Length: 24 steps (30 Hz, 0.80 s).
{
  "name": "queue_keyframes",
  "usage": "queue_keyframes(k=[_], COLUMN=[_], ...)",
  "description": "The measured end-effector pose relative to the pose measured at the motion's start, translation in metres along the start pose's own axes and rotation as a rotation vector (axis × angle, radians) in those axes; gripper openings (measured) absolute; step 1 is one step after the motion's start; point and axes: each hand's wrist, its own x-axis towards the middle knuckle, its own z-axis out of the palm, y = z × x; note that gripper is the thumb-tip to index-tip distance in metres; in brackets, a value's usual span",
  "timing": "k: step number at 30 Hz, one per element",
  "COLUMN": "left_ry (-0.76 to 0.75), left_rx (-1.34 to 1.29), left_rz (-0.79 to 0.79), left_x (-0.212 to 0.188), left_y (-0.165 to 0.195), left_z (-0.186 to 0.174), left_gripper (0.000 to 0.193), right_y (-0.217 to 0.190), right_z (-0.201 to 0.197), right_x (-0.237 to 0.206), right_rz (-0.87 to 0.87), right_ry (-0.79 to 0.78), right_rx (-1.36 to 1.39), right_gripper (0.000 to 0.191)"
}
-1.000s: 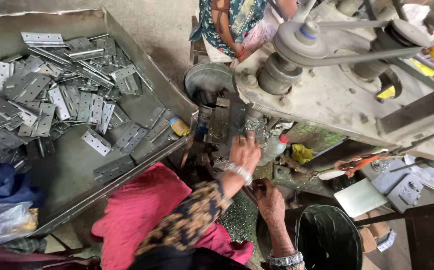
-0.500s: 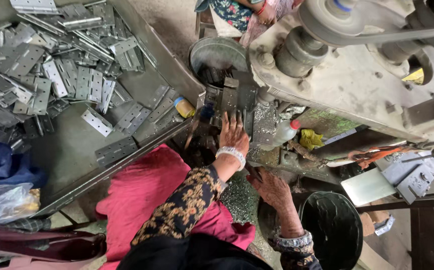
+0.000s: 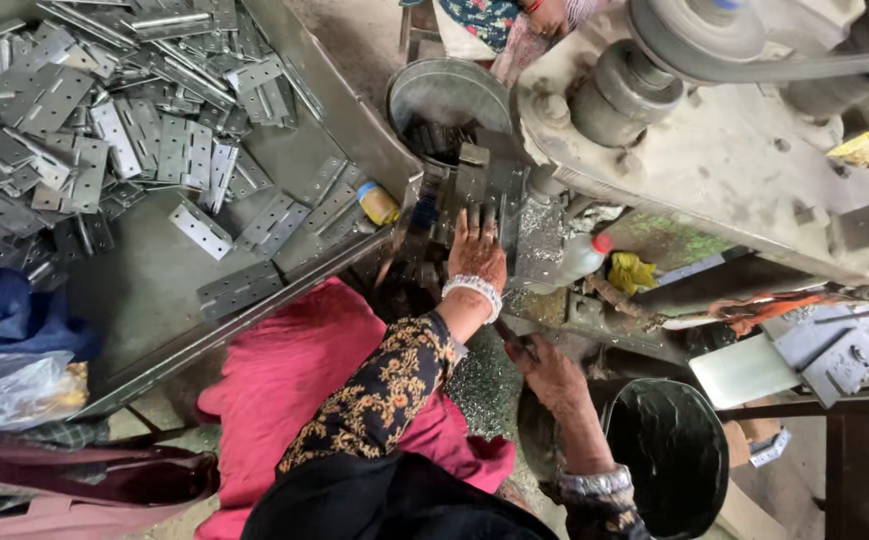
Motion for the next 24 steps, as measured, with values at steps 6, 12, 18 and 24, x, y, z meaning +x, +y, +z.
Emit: queue_keyframes(k=[6, 12, 18, 24], left_ry=[0.145, 0.106, 0.036, 0.649], left_rx=[-0.107, 0.015, -0.025, -2.369], left_rz=[-0.020, -0.070, -0.032, 0.177], left_x=[0.020, 0.028, 0.034, 0.057], left_y=[0.006, 0.003, 0.005, 0.013], left_z=[0.035, 0.027, 0.026, 0.049], left_gripper=[0.050, 0.050, 0.053, 0.060], right_y=[-0.013, 0.006, -0.003, 0.021], right_z=[0.031, 0.004, 0.045, 0.026], right_x=[-0.034, -0.013, -0.035, -0.017], right_rz=[0.068, -0.087, 0.008, -0.151], right_ry=[0.048, -0.048, 0.107, 0.055], right_rx=[0.118, 0.201, 0.072, -0.177], right_gripper=[0.036, 0.031, 0.038, 0.034])
